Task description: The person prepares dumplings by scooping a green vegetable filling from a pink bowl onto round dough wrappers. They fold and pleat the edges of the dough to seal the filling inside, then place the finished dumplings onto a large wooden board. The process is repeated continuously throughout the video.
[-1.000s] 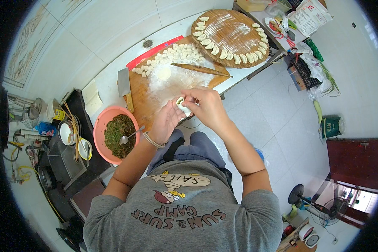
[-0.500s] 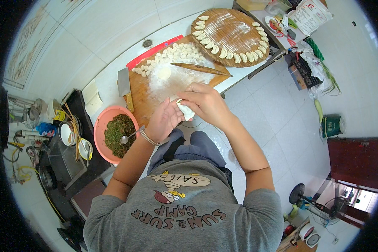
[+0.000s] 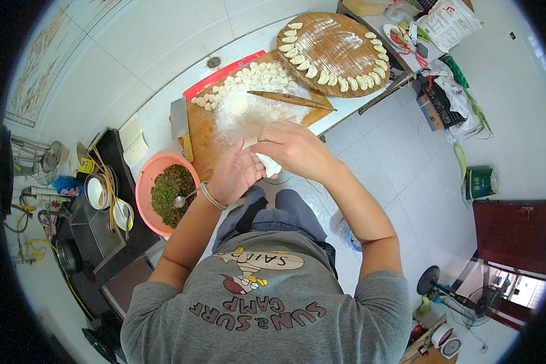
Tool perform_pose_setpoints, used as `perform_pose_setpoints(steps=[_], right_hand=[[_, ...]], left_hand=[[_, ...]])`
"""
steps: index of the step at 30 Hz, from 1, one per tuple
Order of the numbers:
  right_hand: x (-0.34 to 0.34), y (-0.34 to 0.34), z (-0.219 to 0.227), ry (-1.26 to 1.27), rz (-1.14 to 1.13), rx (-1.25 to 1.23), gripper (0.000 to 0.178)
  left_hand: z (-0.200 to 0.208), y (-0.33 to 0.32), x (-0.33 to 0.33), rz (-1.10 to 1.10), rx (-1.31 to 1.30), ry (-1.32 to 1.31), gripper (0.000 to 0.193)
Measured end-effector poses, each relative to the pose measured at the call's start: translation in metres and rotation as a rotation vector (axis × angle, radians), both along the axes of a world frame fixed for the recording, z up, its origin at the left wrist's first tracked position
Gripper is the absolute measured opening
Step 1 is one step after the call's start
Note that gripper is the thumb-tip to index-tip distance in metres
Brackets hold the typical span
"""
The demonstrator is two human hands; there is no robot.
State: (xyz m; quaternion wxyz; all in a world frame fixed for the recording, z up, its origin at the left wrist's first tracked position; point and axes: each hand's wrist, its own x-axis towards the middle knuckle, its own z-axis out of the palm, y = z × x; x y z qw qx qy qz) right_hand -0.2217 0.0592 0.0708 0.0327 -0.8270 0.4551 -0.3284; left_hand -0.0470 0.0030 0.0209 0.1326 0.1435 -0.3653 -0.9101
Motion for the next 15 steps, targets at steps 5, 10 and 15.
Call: perform_pose_setpoints(steps=[5, 10, 15], right_hand=[[-0.003, -0.003, -0.007, -0.001, -0.016, 0.010, 0.021], [-0.001, -0.003, 0.001, 0.059, 0.009, -0.020, 0.024], [-0.003, -0.007, -0.008, 0.074, -0.059, -0.007, 0.030]], left_hand=[[0.003, 0.001, -0.001, 0.007, 0.043, -0.017, 0.071], [0.002, -0.006, 0.000, -0.010, 0.102, 0.003, 0.070], [0.007, -0.008, -0.004, 0.055, 0.290, -0.030, 0.066]])
